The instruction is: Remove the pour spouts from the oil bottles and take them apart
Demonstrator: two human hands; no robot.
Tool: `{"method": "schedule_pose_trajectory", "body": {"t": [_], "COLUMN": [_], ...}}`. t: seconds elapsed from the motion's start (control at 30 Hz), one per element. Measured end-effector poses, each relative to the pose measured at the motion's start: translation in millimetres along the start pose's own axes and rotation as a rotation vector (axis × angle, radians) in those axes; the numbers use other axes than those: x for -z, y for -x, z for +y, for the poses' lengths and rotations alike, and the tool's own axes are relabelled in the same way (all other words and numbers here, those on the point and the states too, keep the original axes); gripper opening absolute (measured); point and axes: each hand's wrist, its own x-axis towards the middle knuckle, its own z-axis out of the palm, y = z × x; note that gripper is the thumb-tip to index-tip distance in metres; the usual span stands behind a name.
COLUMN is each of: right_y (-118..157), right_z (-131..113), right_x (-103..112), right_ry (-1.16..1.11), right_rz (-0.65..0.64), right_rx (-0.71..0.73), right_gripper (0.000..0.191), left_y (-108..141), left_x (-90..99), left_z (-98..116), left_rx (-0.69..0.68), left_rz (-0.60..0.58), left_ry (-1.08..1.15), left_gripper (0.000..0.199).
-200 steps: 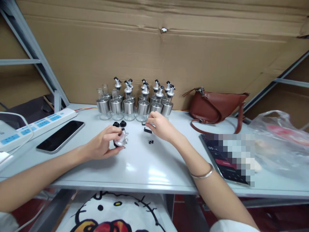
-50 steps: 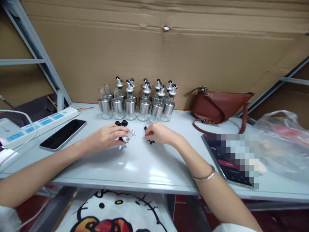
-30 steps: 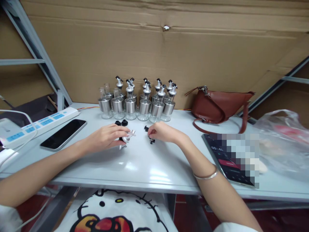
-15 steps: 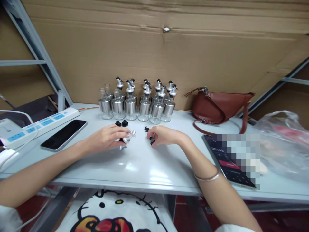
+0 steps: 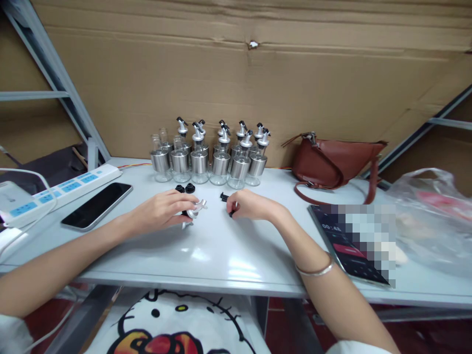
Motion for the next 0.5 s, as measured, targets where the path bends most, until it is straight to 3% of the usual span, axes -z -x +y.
{"method": "schedule_pose_trajectory", "body": {"t": [0.17, 0.27, 0.37, 0.5], "right_y": [2.1, 1.2, 0.2, 2.3], "right_z": [2.2, -3.7, -18.2, -37.9], "right_x": [2.0, -1.1, -10.1, -22.4], "right_ry": [0.0, -0.015, -0.036, 0.109], "right_rz": [-0.002, 0.227, 0.493, 0.583], "right_rx": [-0.009, 0.108, 0.349, 0.566], "right_gripper": [0.023, 0.031, 0.034, 0.026], "left_y": [1.4, 2.4, 3.8, 5.9], "left_x": [-1.3, -2.0, -3.4, -5.8], "left_z": [1.6, 2.6, 2.2, 0.5], "left_rx": [0.096, 0.15, 0.142, 0.093], "left_rz": [0.001, -0.031, -0.024, 0.014], "left_ry": [0.076, 0.088, 0.082, 0.074], "left_gripper": [0.021, 0.028, 0.031, 0.026]}}
